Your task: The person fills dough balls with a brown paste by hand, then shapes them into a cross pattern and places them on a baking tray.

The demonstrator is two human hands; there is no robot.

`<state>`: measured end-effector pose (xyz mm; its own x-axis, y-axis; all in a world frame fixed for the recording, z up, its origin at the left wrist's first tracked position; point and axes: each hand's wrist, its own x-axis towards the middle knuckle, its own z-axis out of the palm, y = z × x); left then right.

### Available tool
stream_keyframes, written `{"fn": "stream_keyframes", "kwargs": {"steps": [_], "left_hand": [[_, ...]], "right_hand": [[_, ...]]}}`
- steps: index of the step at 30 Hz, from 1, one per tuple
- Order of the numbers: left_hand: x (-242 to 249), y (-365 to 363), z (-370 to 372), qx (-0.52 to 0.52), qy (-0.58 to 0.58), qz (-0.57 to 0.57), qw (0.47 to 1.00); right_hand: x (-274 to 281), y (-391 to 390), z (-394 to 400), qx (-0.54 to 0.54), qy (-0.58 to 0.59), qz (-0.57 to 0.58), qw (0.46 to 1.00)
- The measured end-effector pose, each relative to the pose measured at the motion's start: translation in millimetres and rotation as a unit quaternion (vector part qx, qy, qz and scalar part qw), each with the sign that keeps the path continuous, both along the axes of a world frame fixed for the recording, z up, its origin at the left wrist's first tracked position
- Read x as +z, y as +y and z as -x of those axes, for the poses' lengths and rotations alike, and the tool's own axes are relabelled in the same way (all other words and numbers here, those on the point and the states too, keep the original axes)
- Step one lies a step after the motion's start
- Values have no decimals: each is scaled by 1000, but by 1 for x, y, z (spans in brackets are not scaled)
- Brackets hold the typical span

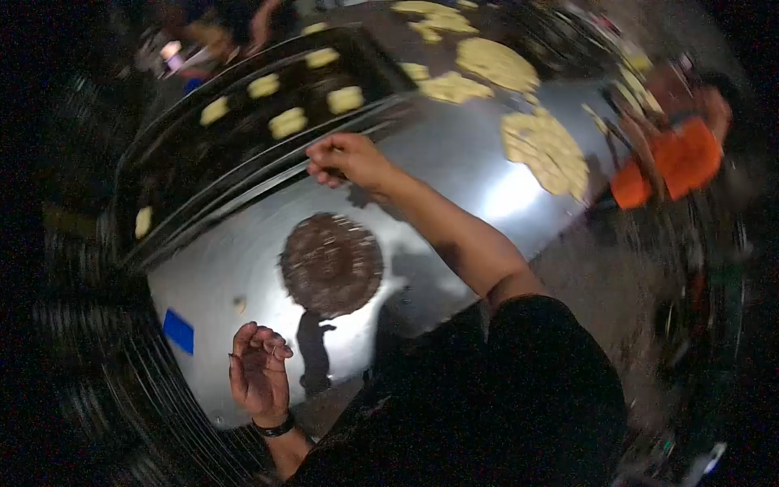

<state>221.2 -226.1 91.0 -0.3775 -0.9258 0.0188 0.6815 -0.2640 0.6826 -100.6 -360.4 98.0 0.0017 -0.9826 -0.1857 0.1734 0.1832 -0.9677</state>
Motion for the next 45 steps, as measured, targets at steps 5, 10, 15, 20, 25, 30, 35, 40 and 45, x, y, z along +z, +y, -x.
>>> {"fn": "stream_keyframes", "kwargs": {"steps": [5,10,15,20,25,30,35,40,45], "left_hand": [[-8,24,135,-97,-82,17,992],[-42,45,306,-140,-161,4,977],[-79,35,430,-203,-395,27,895],[-106,-30,522,-151,-531,182,814],[-139,-104,604,-20,-561,405,721],[-147,-123,657,-1,-644,419,641],[-151,-124,688,-18,-535,449,716],[-153,-112,677,-148,-407,341,835],[-150,-116,680,-319,-401,213,832]], "right_hand": [[-49,149,170,-147,15,-78,986],[-77,249,289,-148,139,-113,973],[-84,317,390,-153,377,-155,900],[-104,341,440,-250,534,-52,806],[-114,302,465,-177,661,-13,729],[-117,304,468,-249,608,-55,752],[-147,295,479,-206,608,33,766],[-126,277,443,-269,482,49,832],[-136,265,443,-347,148,-97,921]]}}
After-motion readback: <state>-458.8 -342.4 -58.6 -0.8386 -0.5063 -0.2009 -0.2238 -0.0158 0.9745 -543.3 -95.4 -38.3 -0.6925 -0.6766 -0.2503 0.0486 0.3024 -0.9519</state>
